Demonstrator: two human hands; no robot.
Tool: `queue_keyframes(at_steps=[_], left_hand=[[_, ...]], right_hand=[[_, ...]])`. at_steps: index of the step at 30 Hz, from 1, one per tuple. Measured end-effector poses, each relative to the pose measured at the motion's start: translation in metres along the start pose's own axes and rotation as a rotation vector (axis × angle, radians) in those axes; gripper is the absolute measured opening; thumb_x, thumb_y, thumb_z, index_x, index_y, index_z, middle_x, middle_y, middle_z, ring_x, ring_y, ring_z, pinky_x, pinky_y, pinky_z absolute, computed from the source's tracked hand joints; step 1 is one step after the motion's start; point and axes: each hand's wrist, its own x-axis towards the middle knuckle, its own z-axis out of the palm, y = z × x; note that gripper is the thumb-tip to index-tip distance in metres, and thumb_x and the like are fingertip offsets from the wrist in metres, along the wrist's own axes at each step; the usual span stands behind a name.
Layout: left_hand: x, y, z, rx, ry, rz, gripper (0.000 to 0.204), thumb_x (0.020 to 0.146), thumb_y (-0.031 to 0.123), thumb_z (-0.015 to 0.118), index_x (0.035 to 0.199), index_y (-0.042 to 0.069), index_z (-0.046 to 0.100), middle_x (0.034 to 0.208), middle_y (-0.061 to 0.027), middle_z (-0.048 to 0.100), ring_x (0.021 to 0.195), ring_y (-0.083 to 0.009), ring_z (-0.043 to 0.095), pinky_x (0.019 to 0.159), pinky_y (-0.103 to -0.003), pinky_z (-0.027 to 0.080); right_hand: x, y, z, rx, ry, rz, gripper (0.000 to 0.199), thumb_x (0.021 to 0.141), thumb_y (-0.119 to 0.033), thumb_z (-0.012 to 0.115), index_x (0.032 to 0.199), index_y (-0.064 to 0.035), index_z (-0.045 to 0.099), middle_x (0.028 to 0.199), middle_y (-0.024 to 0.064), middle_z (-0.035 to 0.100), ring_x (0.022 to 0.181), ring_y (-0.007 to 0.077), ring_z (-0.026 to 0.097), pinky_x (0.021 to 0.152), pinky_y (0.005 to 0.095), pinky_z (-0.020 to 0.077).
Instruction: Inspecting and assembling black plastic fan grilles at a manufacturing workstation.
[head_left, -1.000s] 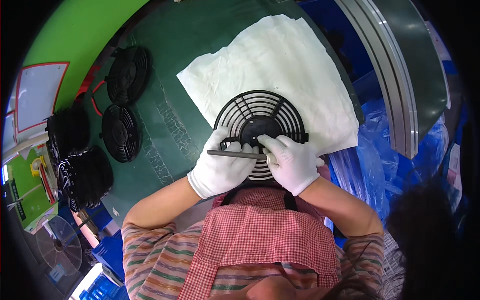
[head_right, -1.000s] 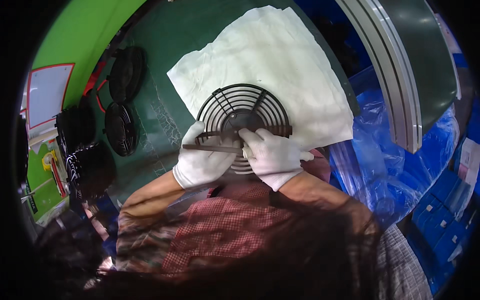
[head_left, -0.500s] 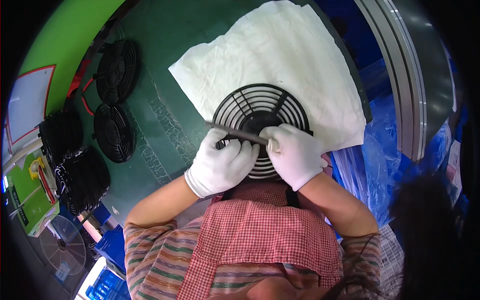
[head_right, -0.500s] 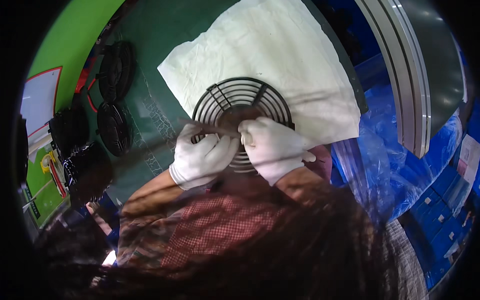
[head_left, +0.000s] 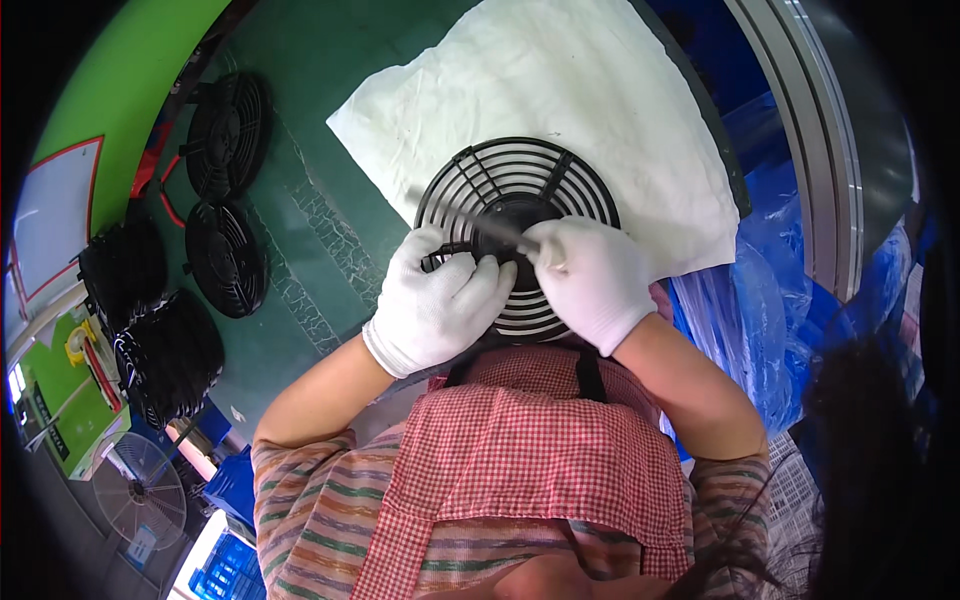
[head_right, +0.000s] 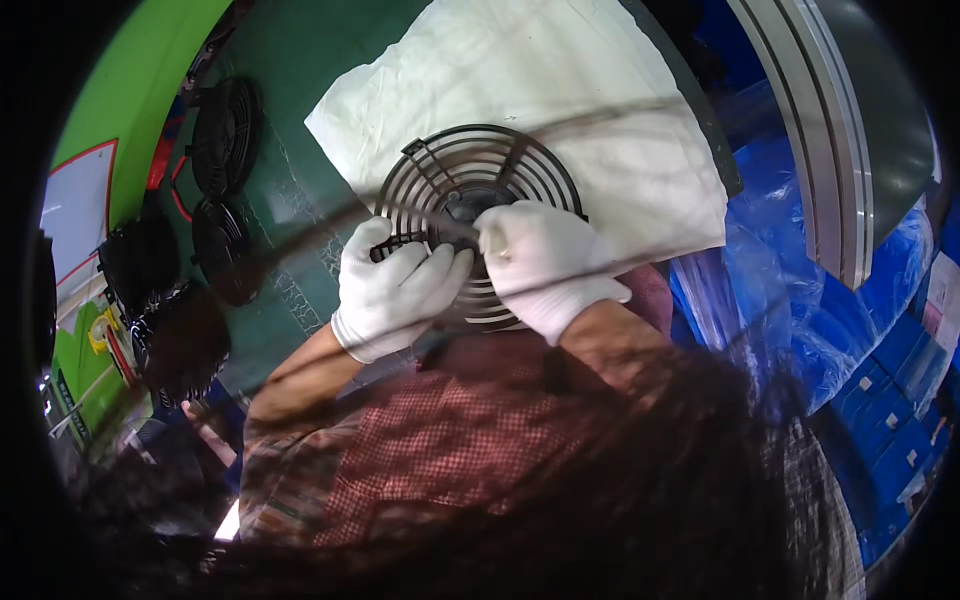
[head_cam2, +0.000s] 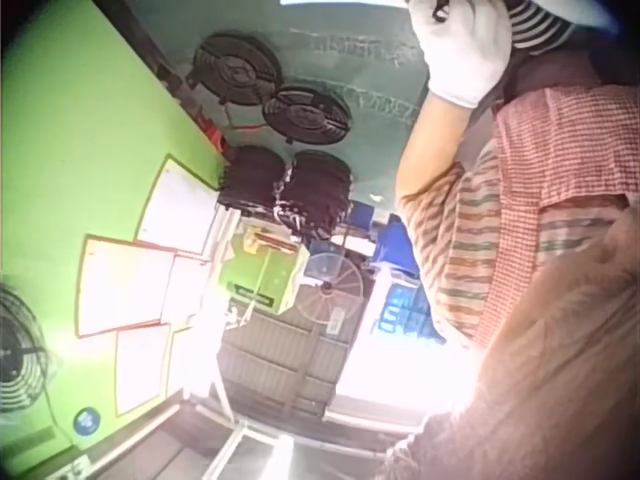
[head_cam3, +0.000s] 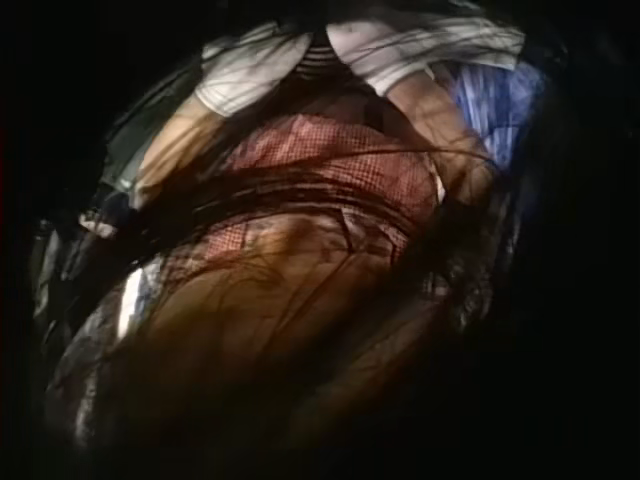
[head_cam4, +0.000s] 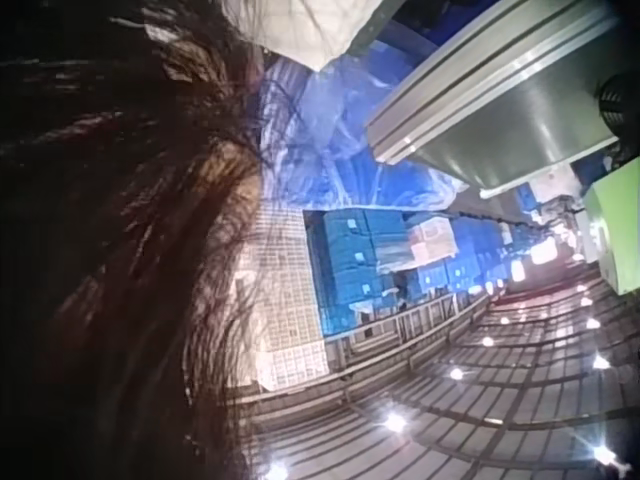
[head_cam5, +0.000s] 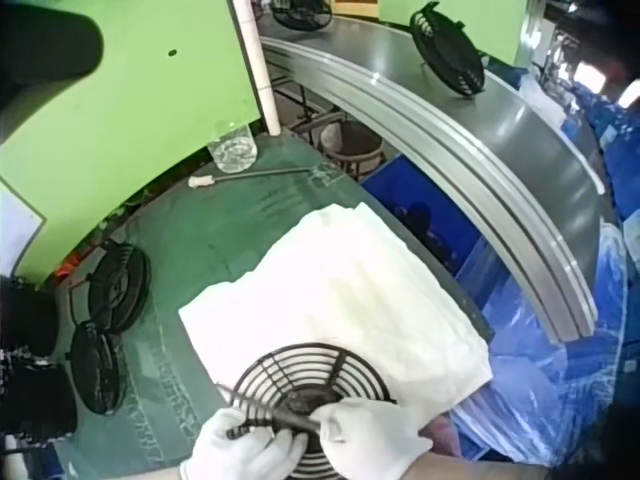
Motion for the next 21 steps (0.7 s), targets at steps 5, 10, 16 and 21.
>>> queue_keyframes(at_steps=[5, 10, 16, 21], left_hand=[[0.004, -0.002, -0.003, 0.024, 0.060, 0.042, 0.031, 0.061, 0.013, 0.066, 0.092, 0.009, 0.071, 0.085, -0.0003, 0.061, 0.070, -0.0118, 0.053, 0.079, -0.040, 0.049], [0.008, 0.001, -0.011, -0.035, -0.013, -0.028, 0.029, 0.062, 0.012, 0.067, 0.090, 0.008, 0.070, 0.082, 0.0007, 0.059, 0.067, -0.0110, 0.053, 0.078, -0.039, 0.049], [0.014, -0.010, -0.016, 0.029, 0.051, 0.025, 0.029, 0.063, 0.013, 0.066, 0.091, 0.008, 0.070, 0.082, 0.0009, 0.059, 0.065, -0.0117, 0.053, 0.077, -0.040, 0.048], [0.018, -0.012, -0.024, 0.059, 0.001, 0.009, 0.029, 0.063, 0.012, 0.067, 0.091, 0.007, 0.071, 0.083, -0.0009, 0.059, 0.066, -0.0118, 0.054, 0.076, -0.040, 0.048]], right_hand=[[-0.002, 0.003, -0.002, 0.028, 0.151, -0.041, 0.006, 0.084, -0.011, 0.065, 0.087, -0.0081, 0.069, 0.079, 0.0123, 0.067, 0.074, 0.0323, 0.065, 0.065, 0.0409, 0.0522], [-0.006, -0.010, -0.002, -0.156, 0.000, -0.001, 0.008, 0.084, -0.013, 0.063, 0.089, -0.0142, 0.069, 0.082, 0.0080, 0.064, 0.073, 0.0317, 0.065, 0.063, 0.0411, 0.0525], [0.004, 0.001, -0.019, 0.253, 0.093, 0.113, 0.007, 0.089, -0.006, 0.057, 0.089, -0.0042, 0.064, 0.069, 0.0041, 0.061, 0.063, 0.0120, 0.059, 0.059, 0.0278, 0.0454], [-0.001, -0.002, -0.017, 0.260, 0.162, -0.020, 0.006, 0.085, -0.005, 0.063, 0.091, -0.0036, 0.067, 0.071, 0.0068, 0.063, 0.063, 0.0137, 0.060, 0.059, 0.0276, 0.0466]])
